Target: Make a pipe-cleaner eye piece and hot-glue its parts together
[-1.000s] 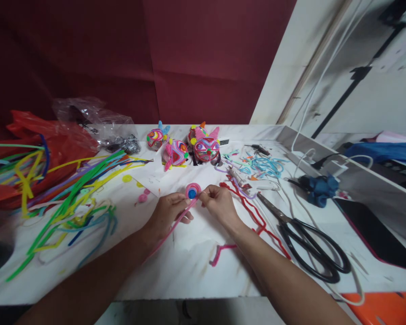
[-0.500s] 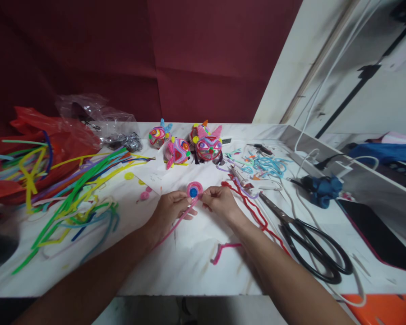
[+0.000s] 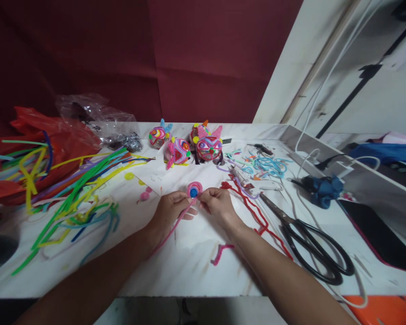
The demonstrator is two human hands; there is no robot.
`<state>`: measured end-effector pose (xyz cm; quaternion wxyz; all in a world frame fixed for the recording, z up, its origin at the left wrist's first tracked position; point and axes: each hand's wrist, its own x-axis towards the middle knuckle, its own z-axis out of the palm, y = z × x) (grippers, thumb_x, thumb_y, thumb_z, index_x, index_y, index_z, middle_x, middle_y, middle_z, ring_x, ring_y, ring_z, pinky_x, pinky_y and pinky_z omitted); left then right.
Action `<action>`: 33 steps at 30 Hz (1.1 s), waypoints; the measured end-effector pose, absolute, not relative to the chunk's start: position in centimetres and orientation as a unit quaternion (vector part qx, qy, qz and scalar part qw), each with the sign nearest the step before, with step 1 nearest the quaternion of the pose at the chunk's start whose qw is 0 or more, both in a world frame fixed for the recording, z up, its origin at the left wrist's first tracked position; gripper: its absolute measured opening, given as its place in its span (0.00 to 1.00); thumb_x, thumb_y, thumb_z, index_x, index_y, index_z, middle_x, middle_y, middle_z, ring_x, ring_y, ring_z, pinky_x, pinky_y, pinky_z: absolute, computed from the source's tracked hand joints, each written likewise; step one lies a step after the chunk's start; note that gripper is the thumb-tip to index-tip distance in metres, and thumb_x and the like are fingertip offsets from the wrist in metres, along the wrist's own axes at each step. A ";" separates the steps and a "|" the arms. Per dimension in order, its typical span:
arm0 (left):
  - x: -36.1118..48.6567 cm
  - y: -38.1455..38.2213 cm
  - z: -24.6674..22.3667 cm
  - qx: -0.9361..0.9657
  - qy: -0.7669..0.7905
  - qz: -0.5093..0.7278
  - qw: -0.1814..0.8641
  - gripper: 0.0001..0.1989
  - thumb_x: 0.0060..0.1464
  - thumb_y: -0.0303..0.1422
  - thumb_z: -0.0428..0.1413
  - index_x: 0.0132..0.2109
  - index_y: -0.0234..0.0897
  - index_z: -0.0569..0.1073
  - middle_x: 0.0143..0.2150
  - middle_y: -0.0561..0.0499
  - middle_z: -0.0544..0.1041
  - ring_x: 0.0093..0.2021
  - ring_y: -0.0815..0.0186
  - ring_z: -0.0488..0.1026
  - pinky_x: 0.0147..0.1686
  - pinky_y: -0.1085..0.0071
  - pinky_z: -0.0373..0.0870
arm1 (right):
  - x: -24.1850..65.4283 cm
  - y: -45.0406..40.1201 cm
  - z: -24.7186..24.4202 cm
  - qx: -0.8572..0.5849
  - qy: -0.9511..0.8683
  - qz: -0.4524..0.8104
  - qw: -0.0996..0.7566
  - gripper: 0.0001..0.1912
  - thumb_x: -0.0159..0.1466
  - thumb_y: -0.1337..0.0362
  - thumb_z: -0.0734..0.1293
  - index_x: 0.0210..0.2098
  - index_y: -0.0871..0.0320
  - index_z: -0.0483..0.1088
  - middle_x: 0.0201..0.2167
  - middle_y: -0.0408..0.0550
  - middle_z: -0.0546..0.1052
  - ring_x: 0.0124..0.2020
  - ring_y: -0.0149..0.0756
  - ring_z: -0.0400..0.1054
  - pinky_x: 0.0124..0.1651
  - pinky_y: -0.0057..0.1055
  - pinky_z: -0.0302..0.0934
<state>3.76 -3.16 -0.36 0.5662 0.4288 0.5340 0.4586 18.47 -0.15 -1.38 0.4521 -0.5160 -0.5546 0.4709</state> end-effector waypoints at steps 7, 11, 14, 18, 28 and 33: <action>3.6 -2.9 -0.4 0.472 0.543 0.465 0.516 0.08 0.43 0.36 0.60 0.28 0.34 0.75 0.20 0.54 0.73 0.17 0.74 0.64 0.16 0.78 0.58 | 18.0 -0.5 -0.7 -0.501 -0.474 0.566 0.452 0.10 0.47 0.59 0.67 0.14 0.57 0.69 0.13 0.41 0.71 0.14 0.25 0.52 0.19 0.27 0.46; 3.4 -2.7 -0.5 0.475 0.551 0.462 0.508 0.07 0.44 0.34 0.59 0.27 0.33 0.75 0.16 0.56 0.68 0.14 0.77 0.56 0.15 0.77 0.49 | 18.7 -0.2 -0.9 -0.507 -0.508 0.560 0.414 0.11 0.49 0.57 0.68 0.16 0.58 0.69 0.14 0.41 0.71 0.15 0.25 0.54 0.20 0.27 0.47; 3.3 -2.6 -0.5 0.478 0.551 0.450 0.514 0.08 0.44 0.35 0.59 0.28 0.32 0.76 0.16 0.55 0.69 0.14 0.77 0.55 0.16 0.76 0.47 | 19.5 0.3 -0.8 -0.525 -0.527 0.526 0.412 0.13 0.48 0.55 0.71 0.18 0.57 0.68 0.14 0.40 0.70 0.16 0.26 0.55 0.21 0.26 0.47; 3.4 -2.7 -0.5 0.481 0.543 0.436 0.532 0.09 0.44 0.35 0.59 0.28 0.31 0.77 0.16 0.55 0.68 0.14 0.77 0.55 0.17 0.76 0.47 | 20.4 0.9 -0.3 -0.499 -0.540 0.515 0.440 0.18 0.47 0.51 0.75 0.27 0.58 0.71 0.16 0.36 0.68 0.17 0.26 0.55 0.20 0.26 0.47; 3.3 -2.9 -0.3 0.456 0.515 0.432 0.584 0.10 0.42 0.37 0.63 0.27 0.31 0.77 0.17 0.53 0.69 0.17 0.76 0.57 0.18 0.75 0.44 | 19.8 1.1 -1.2 -0.438 -0.566 0.503 0.484 0.13 0.50 0.55 0.72 0.29 0.57 0.71 0.12 0.33 0.63 0.14 0.26 0.56 0.19 0.26 0.49; 3.2 -2.7 -0.6 0.432 0.516 0.435 0.599 0.10 0.39 0.35 0.64 0.27 0.32 0.77 0.22 0.49 0.74 0.19 0.75 0.60 0.18 0.76 0.44 | 19.7 1.2 -1.7 -0.460 -0.575 0.469 0.488 0.10 0.50 0.57 0.69 0.26 0.57 0.71 0.12 0.34 0.66 0.14 0.27 0.59 0.20 0.27 0.53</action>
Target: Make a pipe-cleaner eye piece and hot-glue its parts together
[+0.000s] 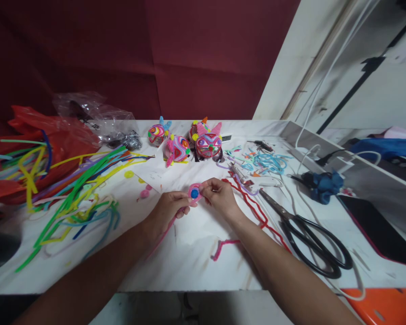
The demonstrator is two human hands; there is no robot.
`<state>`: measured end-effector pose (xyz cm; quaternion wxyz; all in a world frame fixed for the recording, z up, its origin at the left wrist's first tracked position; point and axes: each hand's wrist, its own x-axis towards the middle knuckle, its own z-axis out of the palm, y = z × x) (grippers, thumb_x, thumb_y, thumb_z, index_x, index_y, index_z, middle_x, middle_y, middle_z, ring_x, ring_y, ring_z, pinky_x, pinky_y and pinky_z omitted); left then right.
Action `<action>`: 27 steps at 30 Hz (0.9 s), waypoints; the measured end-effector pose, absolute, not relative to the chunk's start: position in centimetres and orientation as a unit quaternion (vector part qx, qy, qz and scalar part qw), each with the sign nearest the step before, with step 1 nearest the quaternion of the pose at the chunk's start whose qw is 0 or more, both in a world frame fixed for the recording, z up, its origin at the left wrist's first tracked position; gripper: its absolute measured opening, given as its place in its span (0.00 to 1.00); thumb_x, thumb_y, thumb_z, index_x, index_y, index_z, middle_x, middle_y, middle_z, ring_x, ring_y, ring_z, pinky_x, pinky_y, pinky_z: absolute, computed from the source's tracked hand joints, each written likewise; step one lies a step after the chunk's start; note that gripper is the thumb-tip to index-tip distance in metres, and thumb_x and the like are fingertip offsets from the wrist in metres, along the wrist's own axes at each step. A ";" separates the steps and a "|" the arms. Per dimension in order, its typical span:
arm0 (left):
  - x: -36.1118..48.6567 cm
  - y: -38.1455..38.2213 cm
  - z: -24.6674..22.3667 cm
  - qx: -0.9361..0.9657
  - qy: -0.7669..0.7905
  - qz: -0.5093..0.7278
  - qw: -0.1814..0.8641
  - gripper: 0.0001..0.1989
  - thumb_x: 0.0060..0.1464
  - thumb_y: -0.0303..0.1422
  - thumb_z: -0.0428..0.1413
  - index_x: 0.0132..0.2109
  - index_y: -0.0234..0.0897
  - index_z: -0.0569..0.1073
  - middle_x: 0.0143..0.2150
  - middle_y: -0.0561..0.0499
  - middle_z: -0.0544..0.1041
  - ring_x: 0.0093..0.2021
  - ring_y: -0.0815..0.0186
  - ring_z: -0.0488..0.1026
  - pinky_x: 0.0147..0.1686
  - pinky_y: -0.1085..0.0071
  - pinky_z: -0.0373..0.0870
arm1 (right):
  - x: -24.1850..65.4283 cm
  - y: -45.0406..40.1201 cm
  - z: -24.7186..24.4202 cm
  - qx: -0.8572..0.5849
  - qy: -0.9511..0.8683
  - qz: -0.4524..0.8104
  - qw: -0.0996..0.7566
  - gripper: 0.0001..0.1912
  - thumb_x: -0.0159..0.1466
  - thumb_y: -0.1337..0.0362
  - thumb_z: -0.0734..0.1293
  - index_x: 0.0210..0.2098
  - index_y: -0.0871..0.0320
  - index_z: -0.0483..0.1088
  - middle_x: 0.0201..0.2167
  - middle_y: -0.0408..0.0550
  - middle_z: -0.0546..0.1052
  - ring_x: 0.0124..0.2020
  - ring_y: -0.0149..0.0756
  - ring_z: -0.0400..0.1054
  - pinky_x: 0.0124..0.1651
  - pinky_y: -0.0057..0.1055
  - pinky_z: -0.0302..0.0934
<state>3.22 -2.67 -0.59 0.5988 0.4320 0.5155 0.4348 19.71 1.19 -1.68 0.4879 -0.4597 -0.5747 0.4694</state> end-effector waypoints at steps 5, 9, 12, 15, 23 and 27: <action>3.1 -2.5 -0.8 0.447 0.518 0.422 0.595 0.11 0.41 0.36 0.64 0.28 0.31 0.79 0.22 0.48 0.75 0.18 0.76 0.58 0.18 0.75 0.43 | 19.7 1.3 -1.8 -0.471 -0.568 0.469 0.485 0.10 0.49 0.57 0.67 0.26 0.57 0.71 0.13 0.35 0.67 0.14 0.28 0.60 0.20 0.27 0.54; 2.7 -2.2 -1.0 0.453 0.524 0.413 0.592 0.10 0.42 0.36 0.64 0.28 0.30 0.81 0.18 0.53 0.69 0.18 0.76 0.56 0.19 0.75 0.45 | 19.9 1.2 -1.3 -0.472 -0.572 0.484 0.464 0.13 0.49 0.53 0.70 0.26 0.57 0.71 0.14 0.36 0.67 0.15 0.28 0.60 0.20 0.27 0.55; 2.4 -2.0 -1.1 0.449 0.523 0.415 0.594 0.10 0.42 0.35 0.64 0.28 0.30 0.81 0.19 0.53 0.68 0.19 0.76 0.57 0.20 0.76 0.47 | 20.4 1.5 -0.8 -0.472 -0.579 0.484 0.455 0.17 0.52 0.49 0.70 0.28 0.57 0.71 0.17 0.38 0.70 0.16 0.29 0.62 0.21 0.27 0.57; 2.2 -1.8 -1.0 0.448 0.518 0.419 0.596 0.11 0.41 0.36 0.65 0.28 0.30 0.81 0.19 0.53 0.68 0.19 0.76 0.57 0.19 0.76 0.47 | 21.6 2.1 -0.5 -0.482 -0.596 0.441 0.467 0.17 0.55 0.49 0.68 0.29 0.57 0.71 0.20 0.41 0.73 0.19 0.30 0.65 0.24 0.28 0.61; 1.8 -1.2 -1.1 0.434 0.510 0.439 0.599 0.13 0.35 0.37 0.66 0.26 0.28 0.81 0.17 0.53 0.67 0.19 0.77 0.57 0.19 0.77 0.45 | 28.0 0.9 2.9 -0.503 -0.782 0.218 0.297 0.09 0.60 0.67 0.63 0.35 0.56 0.76 0.26 0.46 0.79 0.26 0.35 0.71 0.33 0.28 0.62; 1.7 -0.9 -1.3 0.430 0.505 0.446 0.601 0.14 0.34 0.37 0.67 0.26 0.28 0.81 0.18 0.51 0.69 0.20 0.76 0.59 0.19 0.78 0.46 | 31.1 -0.8 4.1 -0.559 -0.799 0.110 0.192 0.12 0.63 0.69 0.61 0.33 0.56 0.77 0.30 0.48 0.81 0.31 0.36 0.73 0.35 0.28 0.59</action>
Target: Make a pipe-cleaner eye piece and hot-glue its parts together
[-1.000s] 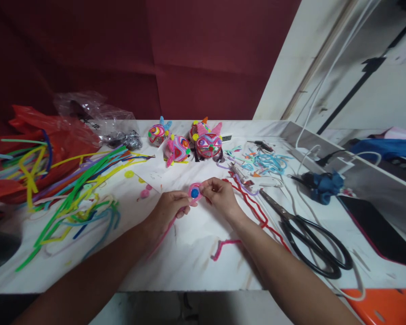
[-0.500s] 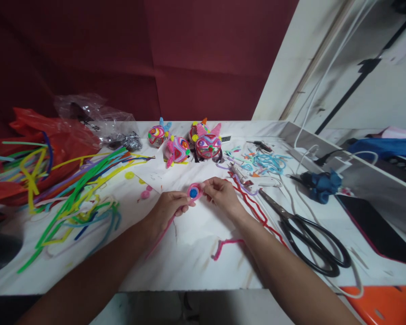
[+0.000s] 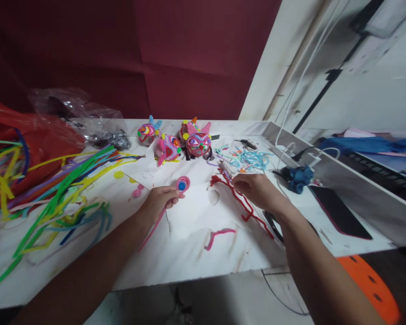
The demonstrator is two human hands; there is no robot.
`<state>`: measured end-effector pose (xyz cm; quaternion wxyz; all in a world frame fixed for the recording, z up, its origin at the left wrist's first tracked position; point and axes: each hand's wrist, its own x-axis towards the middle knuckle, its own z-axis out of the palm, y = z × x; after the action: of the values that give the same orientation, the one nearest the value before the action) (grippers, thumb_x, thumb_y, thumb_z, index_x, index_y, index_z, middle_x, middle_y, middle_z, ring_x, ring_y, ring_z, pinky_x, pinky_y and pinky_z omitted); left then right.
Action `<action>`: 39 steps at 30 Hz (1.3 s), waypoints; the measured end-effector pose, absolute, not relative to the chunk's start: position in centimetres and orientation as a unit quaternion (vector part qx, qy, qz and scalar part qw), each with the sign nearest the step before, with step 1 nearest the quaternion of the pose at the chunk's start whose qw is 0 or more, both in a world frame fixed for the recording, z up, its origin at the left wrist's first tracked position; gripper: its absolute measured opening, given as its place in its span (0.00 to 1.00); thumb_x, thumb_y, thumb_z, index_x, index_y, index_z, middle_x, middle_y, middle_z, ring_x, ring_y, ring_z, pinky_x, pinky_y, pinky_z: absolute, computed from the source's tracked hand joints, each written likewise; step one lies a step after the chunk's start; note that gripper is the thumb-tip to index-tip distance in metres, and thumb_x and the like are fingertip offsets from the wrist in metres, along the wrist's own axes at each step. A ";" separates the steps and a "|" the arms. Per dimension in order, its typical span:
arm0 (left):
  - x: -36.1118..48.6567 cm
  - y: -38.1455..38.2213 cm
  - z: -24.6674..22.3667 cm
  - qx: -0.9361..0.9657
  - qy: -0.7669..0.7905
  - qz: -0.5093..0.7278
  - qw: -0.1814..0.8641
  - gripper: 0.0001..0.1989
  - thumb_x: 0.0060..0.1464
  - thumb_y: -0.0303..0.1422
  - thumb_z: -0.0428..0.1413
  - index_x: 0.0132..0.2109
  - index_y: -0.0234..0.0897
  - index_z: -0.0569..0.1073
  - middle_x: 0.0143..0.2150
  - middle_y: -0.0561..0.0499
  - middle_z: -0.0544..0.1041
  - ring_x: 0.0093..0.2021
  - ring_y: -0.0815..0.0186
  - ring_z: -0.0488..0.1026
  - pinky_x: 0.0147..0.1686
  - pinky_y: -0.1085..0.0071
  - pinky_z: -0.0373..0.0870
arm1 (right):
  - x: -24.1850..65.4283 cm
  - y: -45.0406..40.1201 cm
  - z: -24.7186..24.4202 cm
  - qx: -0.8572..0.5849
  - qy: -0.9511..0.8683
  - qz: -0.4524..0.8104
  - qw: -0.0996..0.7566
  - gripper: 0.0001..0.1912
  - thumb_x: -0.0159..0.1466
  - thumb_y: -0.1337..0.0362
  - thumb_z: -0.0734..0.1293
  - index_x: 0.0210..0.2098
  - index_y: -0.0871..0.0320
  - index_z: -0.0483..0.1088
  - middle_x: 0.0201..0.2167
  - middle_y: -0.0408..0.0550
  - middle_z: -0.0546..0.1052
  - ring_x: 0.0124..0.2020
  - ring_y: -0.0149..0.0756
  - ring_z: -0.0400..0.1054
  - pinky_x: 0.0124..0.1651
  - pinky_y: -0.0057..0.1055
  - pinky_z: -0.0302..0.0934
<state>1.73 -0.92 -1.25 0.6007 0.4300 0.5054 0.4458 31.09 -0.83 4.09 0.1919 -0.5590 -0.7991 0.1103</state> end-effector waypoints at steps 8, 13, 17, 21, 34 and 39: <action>1.5 -0.7 -1.3 0.430 0.492 0.453 0.606 0.11 0.36 0.34 0.68 0.27 0.28 0.81 0.19 0.49 0.71 0.21 0.75 0.60 0.18 0.78 0.47 | 34.2 -4.5 1.7 -0.581 -0.804 0.105 0.071 0.14 0.64 0.71 0.59 0.32 0.56 0.76 0.33 0.50 0.81 0.35 0.39 0.74 0.38 0.30 0.60; 1.4 -0.2 -1.8 0.419 0.487 0.475 0.601 0.08 0.37 0.30 0.67 0.26 0.28 0.80 0.25 0.44 0.77 0.22 0.75 0.61 0.17 0.78 0.46 | 36.1 -7.6 0.7 -0.664 -0.745 -0.004 0.061 0.13 0.66 0.68 0.59 0.36 0.55 0.76 0.38 0.52 0.79 0.36 0.40 0.74 0.37 0.31 0.60; 1.5 0.0 -2.1 0.417 0.491 0.473 0.601 0.08 0.38 0.30 0.68 0.27 0.29 0.80 0.27 0.42 0.79 0.20 0.77 0.60 0.17 0.78 0.47 | 37.7 -9.2 -0.4 -0.705 -0.707 -0.042 0.040 0.11 0.66 0.64 0.62 0.41 0.57 0.77 0.40 0.55 0.78 0.42 0.46 0.74 0.41 0.35 0.63; 1.6 -0.4 -1.7 0.424 0.475 0.480 0.603 0.09 0.37 0.31 0.68 0.27 0.29 0.80 0.27 0.43 0.79 0.21 0.76 0.61 0.17 0.78 0.47 | 39.7 -10.0 -1.2 -0.691 -0.716 -0.059 0.076 0.12 0.66 0.63 0.62 0.43 0.58 0.76 0.45 0.58 0.77 0.45 0.46 0.74 0.46 0.36 0.64; 1.6 -0.8 -1.5 0.402 0.428 0.511 0.628 0.10 0.37 0.30 0.68 0.28 0.28 0.79 0.31 0.41 0.81 0.23 0.76 0.64 0.18 0.80 0.50 | 41.0 -9.7 -1.5 -0.728 -0.681 0.003 0.078 0.21 0.55 0.66 0.64 0.49 0.57 0.66 0.25 0.48 0.76 0.26 0.46 0.73 0.30 0.33 0.55; 1.6 -0.7 -1.7 0.399 0.429 0.506 0.633 0.10 0.37 0.30 0.69 0.28 0.28 0.79 0.31 0.41 0.81 0.23 0.76 0.64 0.18 0.79 0.49 | 41.7 -11.1 1.4 -0.779 -0.615 0.049 0.109 0.18 0.51 0.64 0.68 0.42 0.50 0.64 0.21 0.47 0.75 0.22 0.47 0.71 0.29 0.37 0.57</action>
<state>1.56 -0.68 -1.71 0.6331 0.3988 0.4285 0.5065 41.75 -11.06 1.41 0.1088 -0.7790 -0.6155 0.0494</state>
